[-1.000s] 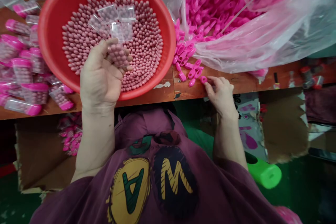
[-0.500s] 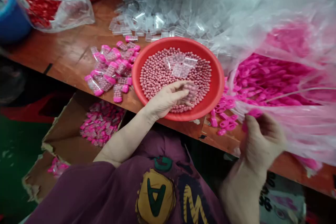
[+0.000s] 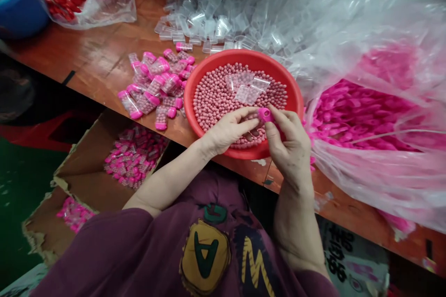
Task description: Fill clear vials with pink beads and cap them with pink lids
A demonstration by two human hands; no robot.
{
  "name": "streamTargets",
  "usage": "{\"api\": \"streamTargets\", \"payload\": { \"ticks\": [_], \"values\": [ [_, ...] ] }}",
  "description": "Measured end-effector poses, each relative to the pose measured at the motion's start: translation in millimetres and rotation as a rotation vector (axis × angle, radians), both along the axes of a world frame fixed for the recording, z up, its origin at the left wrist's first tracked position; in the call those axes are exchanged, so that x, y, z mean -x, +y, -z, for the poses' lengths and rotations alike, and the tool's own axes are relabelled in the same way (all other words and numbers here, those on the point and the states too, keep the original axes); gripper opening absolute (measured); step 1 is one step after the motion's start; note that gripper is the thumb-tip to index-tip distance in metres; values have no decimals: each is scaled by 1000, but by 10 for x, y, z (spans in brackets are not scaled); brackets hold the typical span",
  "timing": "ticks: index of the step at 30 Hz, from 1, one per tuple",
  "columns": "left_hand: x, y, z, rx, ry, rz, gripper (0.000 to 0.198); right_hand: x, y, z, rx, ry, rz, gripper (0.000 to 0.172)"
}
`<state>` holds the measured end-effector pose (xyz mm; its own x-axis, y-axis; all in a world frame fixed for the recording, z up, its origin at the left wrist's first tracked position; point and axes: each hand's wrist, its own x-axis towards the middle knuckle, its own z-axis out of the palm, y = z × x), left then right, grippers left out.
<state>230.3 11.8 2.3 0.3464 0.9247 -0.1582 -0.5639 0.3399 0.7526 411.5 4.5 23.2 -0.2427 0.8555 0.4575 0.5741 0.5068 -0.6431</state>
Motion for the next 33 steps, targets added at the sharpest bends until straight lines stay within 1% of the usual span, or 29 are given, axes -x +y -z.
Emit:
{"api": "streamTargets", "payload": {
  "ticks": [4,9,13,17,19,24,28,30,33],
  "values": [
    [3,-8,-19,11,9,15,22,-15,11,-15,23,-2,-7,38],
    [-8,-7,-59,43,-3,-10,24,-83,32,-46,23,59,2,38],
    [-6,-13,-105,55,20,-15,24,-99,50,-109,35,69,-1,26],
    [-13,-21,-127,53,31,-27,32,-40,56,-128,56,24,25,24],
    [-23,-23,-130,64,25,-45,32,-4,48,-110,20,-14,41,25],
    [-39,-29,-169,92,9,-54,18,1,26,-37,-83,-124,52,31],
    [-42,-34,-228,106,42,-50,2,-19,27,14,-248,-183,23,32],
    [-47,-35,-260,126,61,-66,7,-1,17,26,-325,-209,-2,35],
    [-55,-35,-314,178,75,-92,10,50,-19,23,-361,-253,-46,42]
  ]
}}
